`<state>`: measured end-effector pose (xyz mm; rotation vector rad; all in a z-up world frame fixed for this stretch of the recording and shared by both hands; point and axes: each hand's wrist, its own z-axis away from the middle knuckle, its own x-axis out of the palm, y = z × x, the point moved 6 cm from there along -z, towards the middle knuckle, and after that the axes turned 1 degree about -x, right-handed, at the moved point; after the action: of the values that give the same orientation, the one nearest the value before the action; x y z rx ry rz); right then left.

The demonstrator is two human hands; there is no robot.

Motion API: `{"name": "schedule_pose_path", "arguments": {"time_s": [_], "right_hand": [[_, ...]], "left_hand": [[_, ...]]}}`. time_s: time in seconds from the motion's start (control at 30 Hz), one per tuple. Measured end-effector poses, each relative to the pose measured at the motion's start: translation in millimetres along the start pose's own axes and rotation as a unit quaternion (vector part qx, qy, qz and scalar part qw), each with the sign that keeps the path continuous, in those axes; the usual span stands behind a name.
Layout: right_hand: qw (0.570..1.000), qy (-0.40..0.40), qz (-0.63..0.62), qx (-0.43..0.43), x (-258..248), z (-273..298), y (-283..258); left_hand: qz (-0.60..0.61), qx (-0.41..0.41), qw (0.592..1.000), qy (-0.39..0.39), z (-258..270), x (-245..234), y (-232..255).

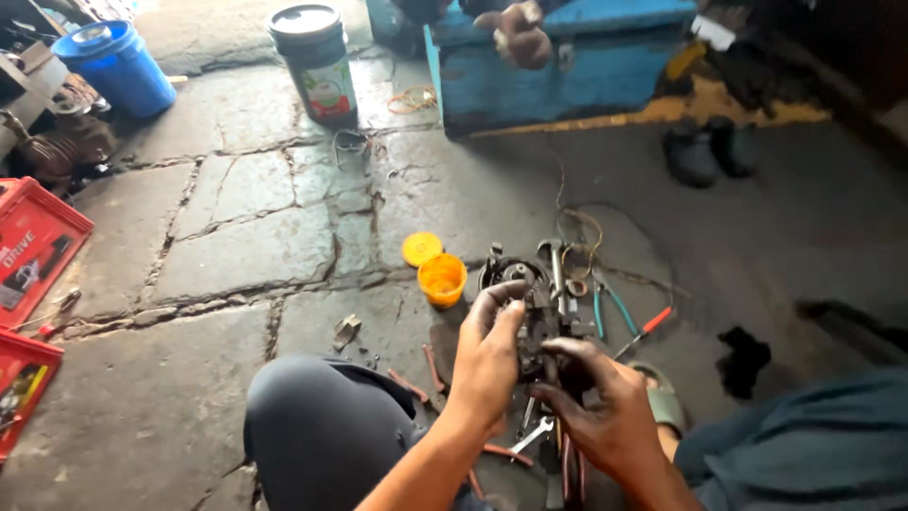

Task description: The person disassembles and reassembles a starter motor assembly by hand and using pliers to manipulate internal components and wiring.

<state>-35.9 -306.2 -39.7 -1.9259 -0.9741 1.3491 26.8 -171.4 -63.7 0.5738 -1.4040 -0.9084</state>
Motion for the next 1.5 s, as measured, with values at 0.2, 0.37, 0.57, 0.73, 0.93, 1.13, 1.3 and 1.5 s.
{"name": "schedule_pose_path", "arguments": {"time_s": [0.2, 0.37, 0.57, 0.73, 0.93, 1.13, 1.3, 1.5], "right_hand": [[0.999, 0.015, -0.03, -0.023, 12, 7, 8], [0.999, 0.001, -0.034, -0.038, 4, 4, 1], [0.994, 0.108, -0.013, -0.018, -30, 2, -9], [0.987, 0.078, -0.007, -0.144, -36, -11, -31], [0.984, 0.045, 0.032, -0.171, -42, -4, -27], [0.975, 0.067, 0.056, -0.206, -48, 2, -19], [0.969, 0.106, 0.091, -0.204, -51, 7, -18], [0.981, 0.07, 0.036, -0.177, -41, -2, -22]], "left_hand": [[-0.001, -0.009, 1.0, 0.0, 0, -5, -5], [0.015, -0.043, 0.999, 0.029, -1, -6, -1], [0.009, -0.05, 0.999, -0.018, 0, -2, 6], [-0.145, -0.026, 0.979, -0.14, 14, 18, 8], [-0.173, -0.029, 0.962, -0.21, 30, 33, 20], [-0.292, 0.044, 0.93, -0.219, 41, 45, 40], [-0.342, 0.051, 0.908, -0.237, 46, 52, 48], [-0.328, 0.062, 0.922, -0.193, 36, 42, 46]]}}
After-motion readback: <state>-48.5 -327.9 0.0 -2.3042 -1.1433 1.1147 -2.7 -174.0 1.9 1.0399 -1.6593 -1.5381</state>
